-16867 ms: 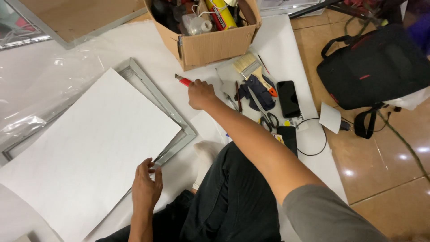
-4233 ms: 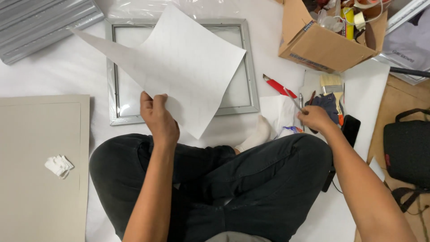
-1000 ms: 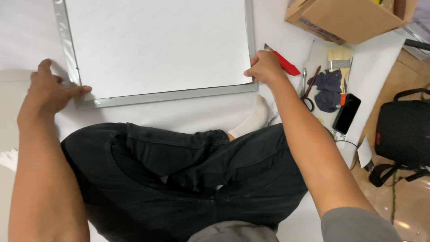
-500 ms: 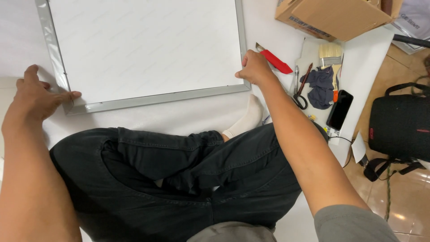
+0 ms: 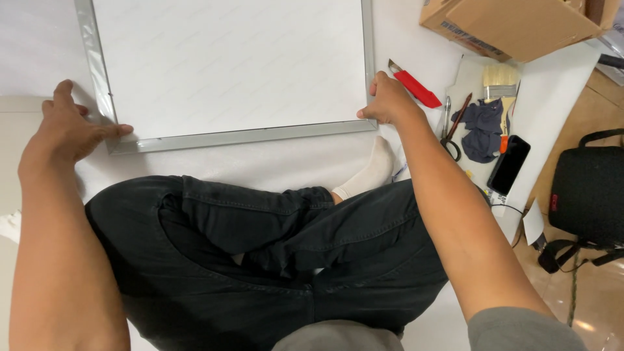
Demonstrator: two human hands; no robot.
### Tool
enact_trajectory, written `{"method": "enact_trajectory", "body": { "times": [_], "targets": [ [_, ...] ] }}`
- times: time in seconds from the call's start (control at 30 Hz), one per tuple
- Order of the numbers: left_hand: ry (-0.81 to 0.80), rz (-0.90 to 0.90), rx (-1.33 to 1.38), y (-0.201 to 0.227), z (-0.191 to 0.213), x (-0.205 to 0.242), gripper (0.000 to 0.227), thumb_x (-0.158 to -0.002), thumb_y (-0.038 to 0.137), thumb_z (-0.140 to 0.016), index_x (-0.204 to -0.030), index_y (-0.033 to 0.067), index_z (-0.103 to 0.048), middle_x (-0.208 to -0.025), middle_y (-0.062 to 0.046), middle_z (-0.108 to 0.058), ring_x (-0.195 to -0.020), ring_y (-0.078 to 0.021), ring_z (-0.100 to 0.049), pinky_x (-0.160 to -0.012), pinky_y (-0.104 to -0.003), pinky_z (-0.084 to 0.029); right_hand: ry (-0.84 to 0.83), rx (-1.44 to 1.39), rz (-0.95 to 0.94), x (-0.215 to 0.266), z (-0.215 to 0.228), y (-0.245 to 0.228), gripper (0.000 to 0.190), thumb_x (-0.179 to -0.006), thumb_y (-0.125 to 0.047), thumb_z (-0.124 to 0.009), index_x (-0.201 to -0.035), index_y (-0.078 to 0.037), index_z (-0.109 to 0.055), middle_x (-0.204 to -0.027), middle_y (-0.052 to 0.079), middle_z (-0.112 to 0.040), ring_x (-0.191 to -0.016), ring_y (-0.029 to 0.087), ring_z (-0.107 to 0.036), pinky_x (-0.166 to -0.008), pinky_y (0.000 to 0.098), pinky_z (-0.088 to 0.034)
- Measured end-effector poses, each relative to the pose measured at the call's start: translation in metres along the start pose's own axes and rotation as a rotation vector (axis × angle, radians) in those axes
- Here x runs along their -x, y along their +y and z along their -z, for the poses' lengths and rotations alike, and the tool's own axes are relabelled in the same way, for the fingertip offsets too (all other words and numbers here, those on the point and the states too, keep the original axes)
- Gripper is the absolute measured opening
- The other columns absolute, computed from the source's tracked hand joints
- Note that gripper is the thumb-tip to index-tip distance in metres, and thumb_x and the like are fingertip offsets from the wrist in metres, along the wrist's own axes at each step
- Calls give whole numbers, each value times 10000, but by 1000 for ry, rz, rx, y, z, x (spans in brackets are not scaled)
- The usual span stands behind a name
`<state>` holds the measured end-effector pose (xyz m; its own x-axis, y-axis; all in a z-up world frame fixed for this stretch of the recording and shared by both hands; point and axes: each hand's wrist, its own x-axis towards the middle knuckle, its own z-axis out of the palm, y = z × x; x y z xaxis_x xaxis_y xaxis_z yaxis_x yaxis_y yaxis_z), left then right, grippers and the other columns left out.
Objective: Cleaning a metal frame and applying a white adhesive backing sheet to it, then trimming the edges.
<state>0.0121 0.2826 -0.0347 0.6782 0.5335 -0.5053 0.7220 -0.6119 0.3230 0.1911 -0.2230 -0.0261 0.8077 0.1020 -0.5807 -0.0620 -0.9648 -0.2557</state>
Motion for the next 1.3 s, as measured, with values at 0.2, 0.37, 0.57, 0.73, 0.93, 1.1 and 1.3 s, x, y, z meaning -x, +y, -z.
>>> {"method": "enact_trajectory", "body": {
  "times": [0.2,0.37,0.57,0.73,0.93,1.1,1.3],
  "targets": [
    [-57,56,68,22,18,22,1093,-722,143,-919,-1593,92,-260,-1410,-283,-498,-1220,-548,-523,-1047,-725,-377,-18,22,27,-4,-2,4,655,-671,-116,-903,-1213,5,-555,-1112,170,-674,-832,292,-669,-699,370,-553],
    [-59,65,181,4,21,22,1041,-784,157,-853,-1610,176,-219,-1483,-216,-436,-1309,-443,-488,-1110,-659,-370,-3,89,131,-21,-11,11,656,-641,-166,-950,-1152,49,-599,-1033,216,-684,-901,367,-675,-814,420,-538],
    [-24,10,162,-11,7,4,1104,-726,195,-911,-1602,197,-239,-1439,-167,-514,-1280,-393,-547,-1081,-590,-428,-38,-106,55,-11,-4,8,588,-712,-85,-914,-1122,71,-523,-876,226,-628,-647,308,-640,-594,379,-547],
    [-8,3,185,-11,5,5,1099,-712,168,-912,-1594,195,-258,-1455,-154,-514,-1294,-383,-545,-1074,-584,-436,-25,-71,17,-7,-1,-1,638,-706,-113,-926,-1181,112,-565,-987,276,-663,-726,360,-695,-616,386,-582],
    [-12,-34,162,-13,0,-1,1107,-711,181,-917,-1595,189,-251,-1450,-179,-510,-1284,-412,-542,-1068,-598,-433,-20,-32,24,0,2,-2,600,-728,-115,-913,-1166,85,-555,-938,239,-654,-682,330,-683,-629,372,-555],
    [-101,-5,159,20,18,21,1033,-767,103,-867,-1599,148,-257,-1458,-243,-461,-1292,-488,-492,-1085,-704,-358,-9,-114,33,-6,2,18,465,-706,-82,-898,-990,-16,-536,-847,123,-609,-654,264,-622,-607,356,-540],
    [-20,-22,62,4,7,7,1061,-755,125,-924,-1600,28,-289,-1327,-311,-556,-1120,-553,-585,-968,-705,-445,-29,-155,51,-5,3,11,366,-765,-77,-855,-929,-48,-529,-773,79,-578,-553,198,-591,-499,306,-512]
  ]
}}
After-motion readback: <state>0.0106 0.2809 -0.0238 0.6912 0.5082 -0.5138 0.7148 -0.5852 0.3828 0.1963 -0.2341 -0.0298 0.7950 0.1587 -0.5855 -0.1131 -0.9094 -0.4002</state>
